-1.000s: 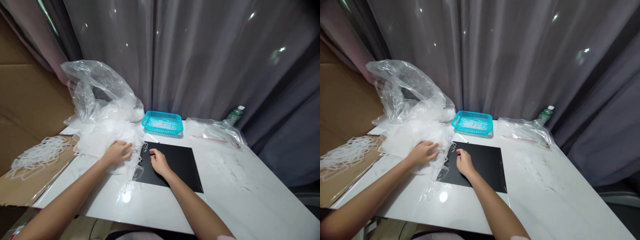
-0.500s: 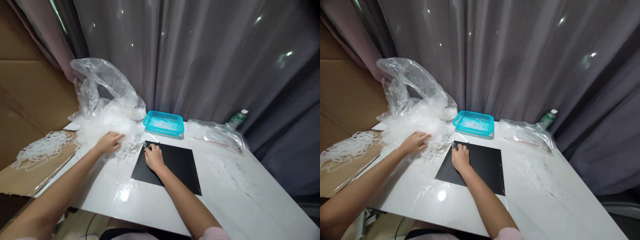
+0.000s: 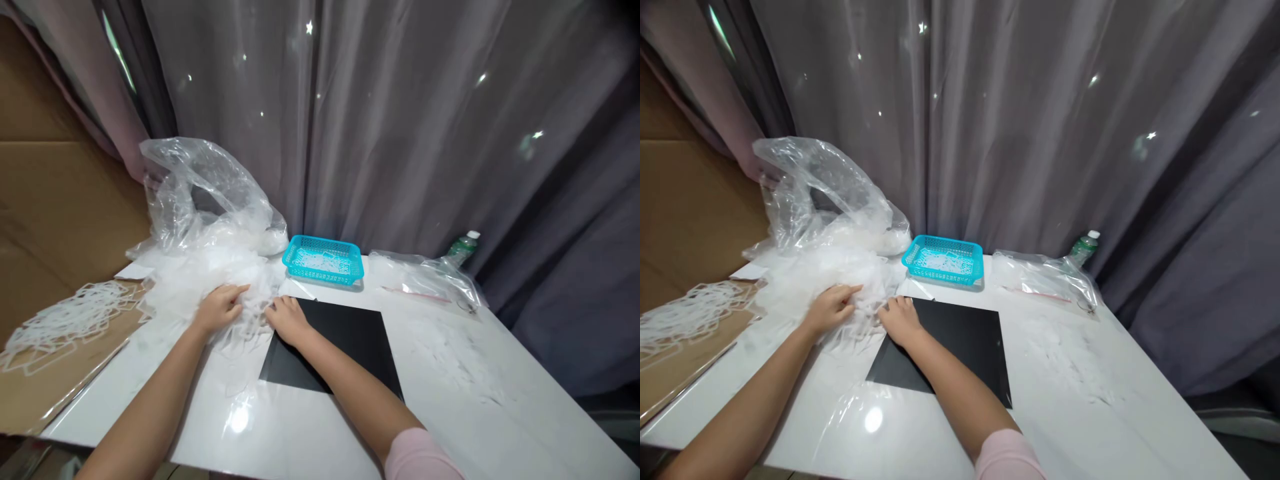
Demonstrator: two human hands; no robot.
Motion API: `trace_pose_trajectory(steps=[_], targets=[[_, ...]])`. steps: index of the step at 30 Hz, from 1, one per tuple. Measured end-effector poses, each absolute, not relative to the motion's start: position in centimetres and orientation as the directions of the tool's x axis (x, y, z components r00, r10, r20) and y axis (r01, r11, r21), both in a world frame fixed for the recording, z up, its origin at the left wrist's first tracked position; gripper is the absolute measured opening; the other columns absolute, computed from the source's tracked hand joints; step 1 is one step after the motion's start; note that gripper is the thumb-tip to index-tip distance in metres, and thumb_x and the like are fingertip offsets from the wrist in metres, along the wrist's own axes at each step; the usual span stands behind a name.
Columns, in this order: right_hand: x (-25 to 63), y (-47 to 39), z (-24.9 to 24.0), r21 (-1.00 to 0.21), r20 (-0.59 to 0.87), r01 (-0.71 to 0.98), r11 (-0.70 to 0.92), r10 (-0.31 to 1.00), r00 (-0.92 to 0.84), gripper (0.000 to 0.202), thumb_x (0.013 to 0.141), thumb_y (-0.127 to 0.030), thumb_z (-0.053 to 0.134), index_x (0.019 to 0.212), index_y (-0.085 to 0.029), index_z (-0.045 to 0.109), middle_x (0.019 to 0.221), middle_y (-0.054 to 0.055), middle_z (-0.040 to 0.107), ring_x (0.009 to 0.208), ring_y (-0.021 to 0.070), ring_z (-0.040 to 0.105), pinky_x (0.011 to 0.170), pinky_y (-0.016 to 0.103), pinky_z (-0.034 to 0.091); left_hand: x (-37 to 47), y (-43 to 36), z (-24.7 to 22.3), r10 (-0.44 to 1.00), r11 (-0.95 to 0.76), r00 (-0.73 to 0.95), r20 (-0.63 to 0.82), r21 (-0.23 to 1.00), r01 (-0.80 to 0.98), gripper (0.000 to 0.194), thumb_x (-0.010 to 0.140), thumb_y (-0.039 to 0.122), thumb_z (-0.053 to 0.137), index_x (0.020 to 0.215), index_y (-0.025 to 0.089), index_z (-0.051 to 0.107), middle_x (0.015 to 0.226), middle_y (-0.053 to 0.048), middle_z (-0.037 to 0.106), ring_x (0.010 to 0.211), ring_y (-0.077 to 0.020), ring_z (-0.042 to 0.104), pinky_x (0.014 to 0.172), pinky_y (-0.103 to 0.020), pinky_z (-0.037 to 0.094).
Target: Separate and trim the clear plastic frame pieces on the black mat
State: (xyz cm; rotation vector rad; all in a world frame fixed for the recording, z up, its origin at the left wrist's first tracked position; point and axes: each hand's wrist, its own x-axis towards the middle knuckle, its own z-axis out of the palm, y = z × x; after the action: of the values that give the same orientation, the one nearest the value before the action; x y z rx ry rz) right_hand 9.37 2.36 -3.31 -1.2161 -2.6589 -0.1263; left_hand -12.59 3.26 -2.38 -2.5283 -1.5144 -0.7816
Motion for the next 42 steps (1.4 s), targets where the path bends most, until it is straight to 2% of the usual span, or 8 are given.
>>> trace_pose_trajectory(steps=[9, 15, 20, 25, 27, 30, 37, 42], targets=[[16.2, -1.7, -4.3, 0.031, 0.404, 0.736, 0.676, 0.665, -0.628, 0.023, 0.095, -0.016, 0.037, 0.094, -0.021, 0.059, 0.085, 0.008, 0.065, 0.097, 0.0245, 0.052, 0.082, 0.039, 0.037, -13.3, 3.6, -2.2, 0.772, -0.566, 0.432, 0.466, 0.196, 0.801, 0.047, 0.076, 0.023, 0.042, 0.118, 0.019, 0.061, 0.072, -0.001, 0.061, 0.07, -0.0181, 0.057, 0.069, -0.027, 0.045], [21.7, 2.5, -4.4, -0.231, 0.384, 0.858, 0.459, 0.853, -0.353, 0.029, 0.096, -0.02, 0.036, 0.116, -0.021, 0.057, 0.095, 0.008, 0.067, 0.087, 0.0202, 0.06, 0.076, 0.032, 0.044, -12.5, 2.8, -2.7, 0.721, -0.587, 0.422, 0.549, 0.161, 0.793, 0.047, 0.079, 0.019, 0.043, 0.125, 0.02, 0.052, 0.072, 0.001, 0.058, 0.069, -0.0166, 0.057, 0.07, -0.028, 0.045], [22.8, 4.6, -4.9, -0.261, 0.424, 0.877, 0.404, 0.864, -0.272, 0.036, 0.091, -0.018, 0.045, 0.125, -0.024, 0.055, 0.127, 0.015, 0.057, 0.114, 0.0311, 0.051, 0.094, 0.05, 0.038, -10.5, 1.2, -2.2, 0.634, -0.629, 0.316, 0.705, 0.235, 0.741, 0.018, 0.079, 0.021, 0.053, 0.097, 0.023, 0.051, 0.069, 0.002, 0.055, 0.061, -0.0159, 0.055, 0.059, -0.028, 0.045], [19.9, 0.8, -4.9, -0.758, 0.388, 0.339, 0.557, 0.803, -0.452, 0.047, 0.083, -0.037, 0.061, 0.127, -0.027, 0.052, 0.131, 0.009, 0.054, 0.118, 0.0237, 0.051, 0.097, 0.037, 0.044, -4.1, -2.2, -1.0, 0.565, -0.733, 0.282, 0.775, 0.316, 0.602, 0.02, 0.079, 0.009, 0.052, 0.084, 0.028, 0.049, 0.064, 0.001, 0.056, 0.059, -0.0176, 0.055, 0.059, -0.034, 0.046], [17.9, -0.9, -4.6, -0.887, 0.359, 0.055, 0.458, 0.759, -0.543, 0.071, 0.066, -0.042, 0.076, 0.13, -0.027, 0.049, 0.129, 0.008, 0.056, 0.112, 0.0247, 0.056, 0.09, 0.034, 0.048, -0.9, -3.1, -0.4, 0.547, -0.78, 0.283, 0.788, 0.358, 0.513, 0.024, 0.079, 0.01, 0.051, 0.091, 0.03, 0.049, 0.064, 0.001, 0.057, 0.059, -0.0182, 0.055, 0.065, -0.038, 0.049], [16.6, -1.9, -4.5, -0.982, 0.185, -0.083, 0.169, 0.785, -0.591, 0.045, 0.066, -0.048, 0.073, 0.1, -0.019, 0.065, 0.092, 0.004, 0.067, 0.08, 0.0204, 0.062, 0.072, 0.031, 0.051, 2.5, -2.6, 0.7, 0.623, -0.732, 0.193, 0.758, 0.477, 0.486, 0.024, 0.085, 0.015, 0.047, 0.104, 0.029, 0.047, 0.075, -0.003, 0.06, 0.07, -0.0188, 0.058, 0.066, -0.035, 0.05], [24.0, 2.5, -0.9, -0.999, -0.039, 0.025, -0.03, 0.771, -0.636, 0.044, 0.069, -0.053, 0.07, 0.088, -0.013, 0.066, 0.073, 0.002, 0.064, 0.059, 0.0124, 0.056, 0.054, 0.023, 0.046, -0.2, 0.7, 0.9, 0.691, -0.512, 0.322, 0.648, 0.124, 0.85, 0.037, 0.091, 0.035, 0.047, 0.123, 0.016, 0.05, 0.113, -0.014, 0.06, 0.103, -0.0275, 0.056, 0.089, -0.043, 0.044], [28.6, 0.7, 3.4, -0.987, 0.097, -0.155, 0.04, 0.918, -0.384, 0.032, 0.067, -0.045, 0.074, 0.078, -0.017, 0.065, 0.06, -0.001, 0.061, 0.047, 0.0109, 0.054, 0.044, 0.021, 0.043, -2.9, 0.5, 1.1, 0.716, -0.437, 0.354, 0.602, -0.008, 0.899, 0.051, 0.092, 0.046, 0.043, 0.137, 0.021, 0.041, 0.133, -0.012, 0.051, 0.12, -0.0283, 0.047, 0.109, -0.054, 0.018]])
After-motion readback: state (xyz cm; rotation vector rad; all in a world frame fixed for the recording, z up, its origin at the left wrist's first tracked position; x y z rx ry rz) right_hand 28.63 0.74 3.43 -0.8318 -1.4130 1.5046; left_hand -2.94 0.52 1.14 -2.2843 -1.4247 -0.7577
